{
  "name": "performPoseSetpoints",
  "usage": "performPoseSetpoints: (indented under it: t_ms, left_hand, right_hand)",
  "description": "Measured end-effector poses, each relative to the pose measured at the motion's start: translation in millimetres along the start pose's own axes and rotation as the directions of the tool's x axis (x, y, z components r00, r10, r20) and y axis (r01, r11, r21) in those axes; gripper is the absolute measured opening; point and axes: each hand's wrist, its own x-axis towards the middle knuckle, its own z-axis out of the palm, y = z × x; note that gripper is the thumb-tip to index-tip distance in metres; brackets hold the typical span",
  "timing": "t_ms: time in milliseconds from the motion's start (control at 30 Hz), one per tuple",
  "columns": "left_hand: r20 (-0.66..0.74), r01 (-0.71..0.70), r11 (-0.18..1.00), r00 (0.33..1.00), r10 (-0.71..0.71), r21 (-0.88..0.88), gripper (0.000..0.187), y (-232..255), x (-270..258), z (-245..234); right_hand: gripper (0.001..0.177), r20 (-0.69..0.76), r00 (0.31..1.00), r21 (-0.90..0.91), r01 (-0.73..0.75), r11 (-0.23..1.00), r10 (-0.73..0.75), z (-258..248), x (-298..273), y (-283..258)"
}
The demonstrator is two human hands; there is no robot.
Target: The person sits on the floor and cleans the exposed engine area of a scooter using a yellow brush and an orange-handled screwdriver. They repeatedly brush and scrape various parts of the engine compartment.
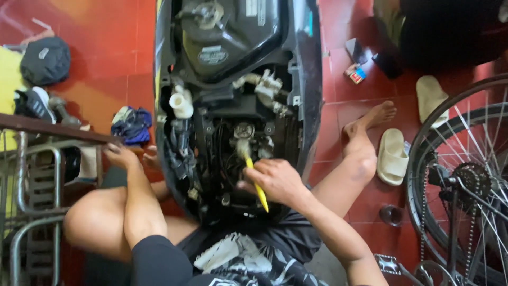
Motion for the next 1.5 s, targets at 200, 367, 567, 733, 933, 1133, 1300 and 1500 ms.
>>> performPoseSetpoints:
  t_ms: [200, 367, 567, 733, 933, 1133, 1300, 1500]
  left_hand:
    - [0.067, -0.376, 0.830, 0.896, 0.439, -0.412, 0.034, 231.6, 15.9, -42.6]
    - [0.237, -0.289, 0.888, 0.891, 0.386, -0.358, 0.037, 382.4, -95.9, -136.7]
    - [0.877, 0.680, 0.556, 0.411, 0.250, -0.478, 0.037, 378.4, -257.3, -138.4]
    - [0.855, 0.363, 0.782, 0.328, 0.402, -0.507, 0.032, 402.8, -303.1, -126.9]
    - [0.931, 0.395, 0.844, 0.118, 0.346, -0.364, 0.016, 400.3, -286.7, -107.2]
    - [0.942, 0.796, 0.553, 0.061, 0.331, -0.246, 0.024, 372.4, -273.9, -84.4]
    - [0.930, 0.993, 0.120, -0.056, 0.364, 0.013, 0.023, 382.9, -259.2, -63.6]
    - [0.958, 0.694, 0.667, 0.126, 0.259, -0.271, 0.041, 405.1, -250.9, -51.3]
  right_hand:
    - [0.030, 0.256, 0.921, -0.198, -0.247, 0.949, 0.293, 3.7, 7.1, -8.4]
    - [0.037, 0.061, 0.906, 0.104, -0.422, 0.901, 0.418, 11.3, 20.5, -19.8]
    - [0.049, 0.144, 0.750, 0.582, -0.592, 0.558, 0.646, 40.5, 23.9, -25.0]
    - [0.053, 0.290, 0.665, 0.526, -0.712, 0.466, 0.688, 73.1, -18.3, -44.0]
    - [0.042, 0.225, 0.641, 0.419, -0.743, 0.521, 0.734, 31.9, -20.3, -70.5]
    - [0.014, -0.182, 0.904, -0.245, -0.423, 0.873, 0.387, -85.9, 77.3, -67.6]
    - [0.026, -0.128, 0.913, 0.512, -0.273, 0.814, 0.387, -77.9, 104.6, -10.0]
    - [0.010, -0.056, 0.948, 0.557, -0.231, 0.798, 0.314, -54.8, 229.2, 6.9]
